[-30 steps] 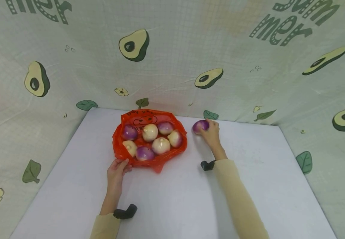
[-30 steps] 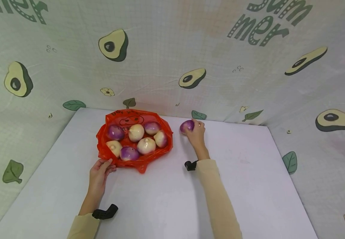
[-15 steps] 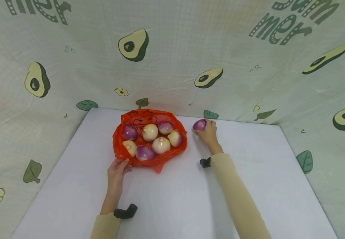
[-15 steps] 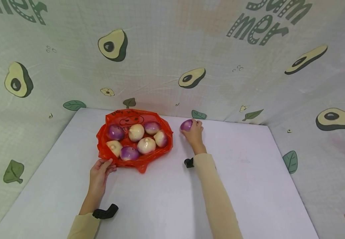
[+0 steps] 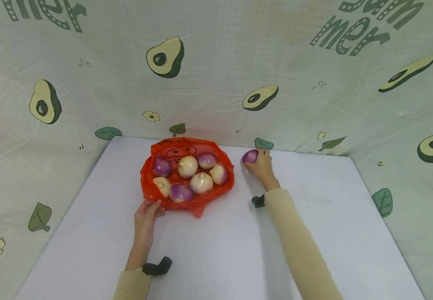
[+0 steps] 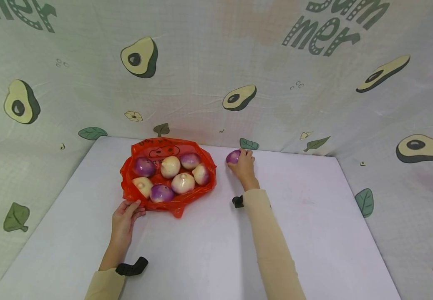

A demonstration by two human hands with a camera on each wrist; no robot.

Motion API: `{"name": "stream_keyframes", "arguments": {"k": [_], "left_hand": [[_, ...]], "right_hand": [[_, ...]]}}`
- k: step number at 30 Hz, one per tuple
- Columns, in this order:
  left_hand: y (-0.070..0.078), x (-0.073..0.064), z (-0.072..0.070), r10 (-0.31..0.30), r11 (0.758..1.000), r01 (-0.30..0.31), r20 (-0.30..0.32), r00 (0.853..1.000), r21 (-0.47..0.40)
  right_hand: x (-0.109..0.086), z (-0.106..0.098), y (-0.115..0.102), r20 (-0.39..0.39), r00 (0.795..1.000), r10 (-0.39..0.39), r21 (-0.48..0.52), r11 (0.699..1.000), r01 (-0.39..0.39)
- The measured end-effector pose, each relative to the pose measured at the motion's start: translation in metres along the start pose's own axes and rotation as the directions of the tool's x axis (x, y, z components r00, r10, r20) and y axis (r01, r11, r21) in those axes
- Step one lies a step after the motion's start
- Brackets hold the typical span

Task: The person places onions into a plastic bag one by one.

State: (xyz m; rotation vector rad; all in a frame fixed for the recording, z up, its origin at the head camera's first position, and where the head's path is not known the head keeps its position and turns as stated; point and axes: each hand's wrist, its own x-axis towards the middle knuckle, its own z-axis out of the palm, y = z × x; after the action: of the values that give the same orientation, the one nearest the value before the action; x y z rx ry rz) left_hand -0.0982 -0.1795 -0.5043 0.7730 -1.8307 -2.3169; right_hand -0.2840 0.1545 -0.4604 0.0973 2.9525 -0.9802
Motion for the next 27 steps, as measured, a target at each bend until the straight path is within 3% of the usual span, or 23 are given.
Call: {"name": "stream_keyframes", "arguments": {"k": [8,27], "left_hand": [[0.000,0.000,0.000,0.004,1.000,-0.004,-0.005,1.000,0.001],[0.000,0.000,0.000,0.004,1.000,-0.004,0.004,1.000,-0.009]], "right_hand": [[-0.003,-0.004,0.000,0.040,0.998,0.037,0.006,0.999,-0.038],[-0.008,-0.012,-0.002,0.116,0.992,0.046,0.004,0.999,-0.047]]}}
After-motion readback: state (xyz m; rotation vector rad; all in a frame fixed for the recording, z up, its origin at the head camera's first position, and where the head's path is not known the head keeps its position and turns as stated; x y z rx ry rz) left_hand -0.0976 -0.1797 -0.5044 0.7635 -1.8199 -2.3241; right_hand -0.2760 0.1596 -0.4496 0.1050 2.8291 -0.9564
